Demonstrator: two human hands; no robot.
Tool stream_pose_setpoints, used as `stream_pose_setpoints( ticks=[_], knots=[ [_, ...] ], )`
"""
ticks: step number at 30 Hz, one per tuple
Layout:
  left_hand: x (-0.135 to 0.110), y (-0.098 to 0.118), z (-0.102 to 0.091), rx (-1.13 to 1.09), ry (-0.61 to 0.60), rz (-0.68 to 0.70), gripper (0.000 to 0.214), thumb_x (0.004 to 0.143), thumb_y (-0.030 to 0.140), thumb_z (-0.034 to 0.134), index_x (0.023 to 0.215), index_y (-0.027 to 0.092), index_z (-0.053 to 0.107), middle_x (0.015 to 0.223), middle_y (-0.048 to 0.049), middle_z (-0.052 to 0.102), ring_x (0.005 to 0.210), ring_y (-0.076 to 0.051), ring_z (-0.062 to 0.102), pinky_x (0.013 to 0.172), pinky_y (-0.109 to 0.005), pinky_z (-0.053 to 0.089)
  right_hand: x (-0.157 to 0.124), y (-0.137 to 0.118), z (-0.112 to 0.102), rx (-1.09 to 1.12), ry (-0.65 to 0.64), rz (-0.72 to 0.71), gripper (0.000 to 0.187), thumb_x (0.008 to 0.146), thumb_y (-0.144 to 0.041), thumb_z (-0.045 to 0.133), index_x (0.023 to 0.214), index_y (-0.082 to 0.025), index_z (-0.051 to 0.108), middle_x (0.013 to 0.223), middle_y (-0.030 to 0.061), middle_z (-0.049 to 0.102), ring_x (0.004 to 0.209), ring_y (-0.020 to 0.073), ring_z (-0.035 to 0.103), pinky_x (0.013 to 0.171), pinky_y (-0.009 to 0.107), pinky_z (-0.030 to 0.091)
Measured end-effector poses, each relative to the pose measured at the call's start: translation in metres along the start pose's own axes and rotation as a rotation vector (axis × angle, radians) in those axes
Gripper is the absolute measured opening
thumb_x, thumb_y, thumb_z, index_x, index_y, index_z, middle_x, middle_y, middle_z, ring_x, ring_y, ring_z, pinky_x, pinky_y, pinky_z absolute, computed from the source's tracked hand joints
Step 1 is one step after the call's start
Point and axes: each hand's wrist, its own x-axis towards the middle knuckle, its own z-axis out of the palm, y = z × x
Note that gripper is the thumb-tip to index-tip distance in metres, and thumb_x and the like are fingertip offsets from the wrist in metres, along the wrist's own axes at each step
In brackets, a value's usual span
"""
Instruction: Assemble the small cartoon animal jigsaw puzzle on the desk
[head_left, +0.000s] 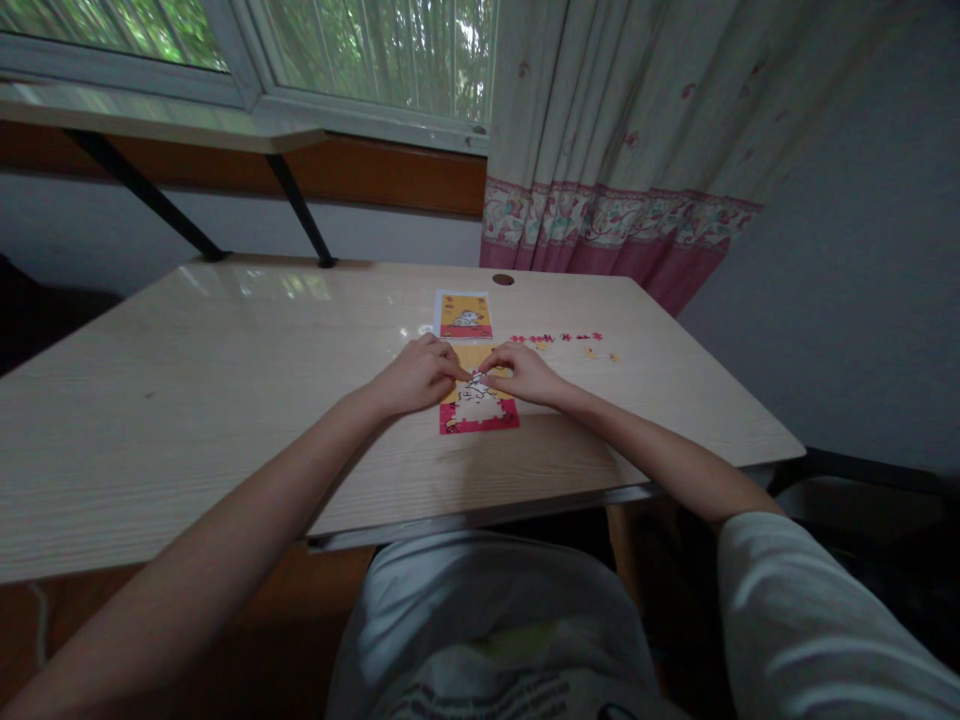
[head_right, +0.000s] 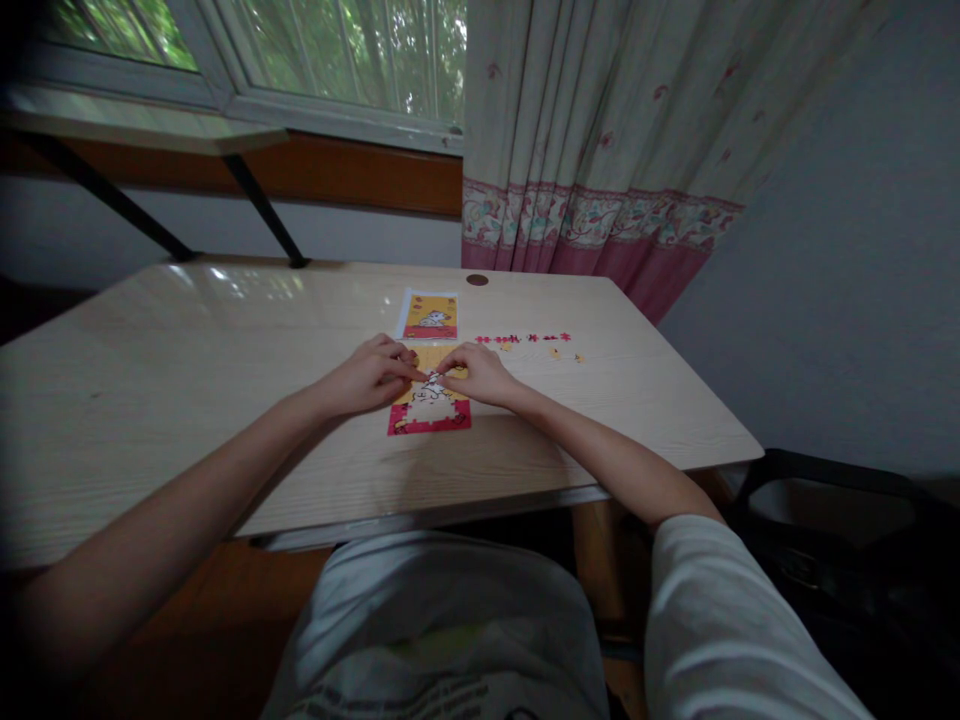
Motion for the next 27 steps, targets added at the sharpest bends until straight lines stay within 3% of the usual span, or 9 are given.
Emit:
stream_pose_setpoints(
  ticks=[9,19,27],
  knots=[
    [0.0,0.001,0.001,0.058,-0.006,0.0,0.037,0.084,0.016,0.047,0.104,0.027,0.076,0.092,-0.0084,0.066,0.087,-0.023,0.05,0.082,-0.039,0.039,-0.002,0.0,-0.001,-0.045,-0.019,-0.049,0.015,0.082,-0.028,0.068,0.091,-0.018,0.073,0.092,0.0062,0.07,0.093,0.0187,0.061,0.087,0.033,0.042],
    [-0.004,0.009,-0.003,0.222,-0.003,0.046,0.031,0.088,0.022,0.05,0.106,0.029,0.074,0.094,-0.0094,0.065,0.092,-0.026,0.048,0.078,-0.038,0.035,-0.009,-0.004,-0.011,-0.314,-0.056,-0.256,0.022,0.091,-0.033,0.058,0.095,-0.019,0.075,0.097,0.0088,0.067,0.095,0.0213,0.055,0.087,0.036,0.037],
    [-0.001,0.018,-0.006,0.275,-0.046,0.073,0.026,0.09,0.027,0.052,0.102,0.025,0.075,0.092,-0.0101,0.064,0.093,-0.026,0.047,0.076,-0.037,0.034,-0.007,-0.013,-0.012,-0.405,-0.155,-0.389,0.024,0.095,-0.024,0.048,0.096,-0.017,0.071,0.098,0.0093,0.071,0.094,0.0215,0.055,0.086,0.036,0.039]
  ],
)
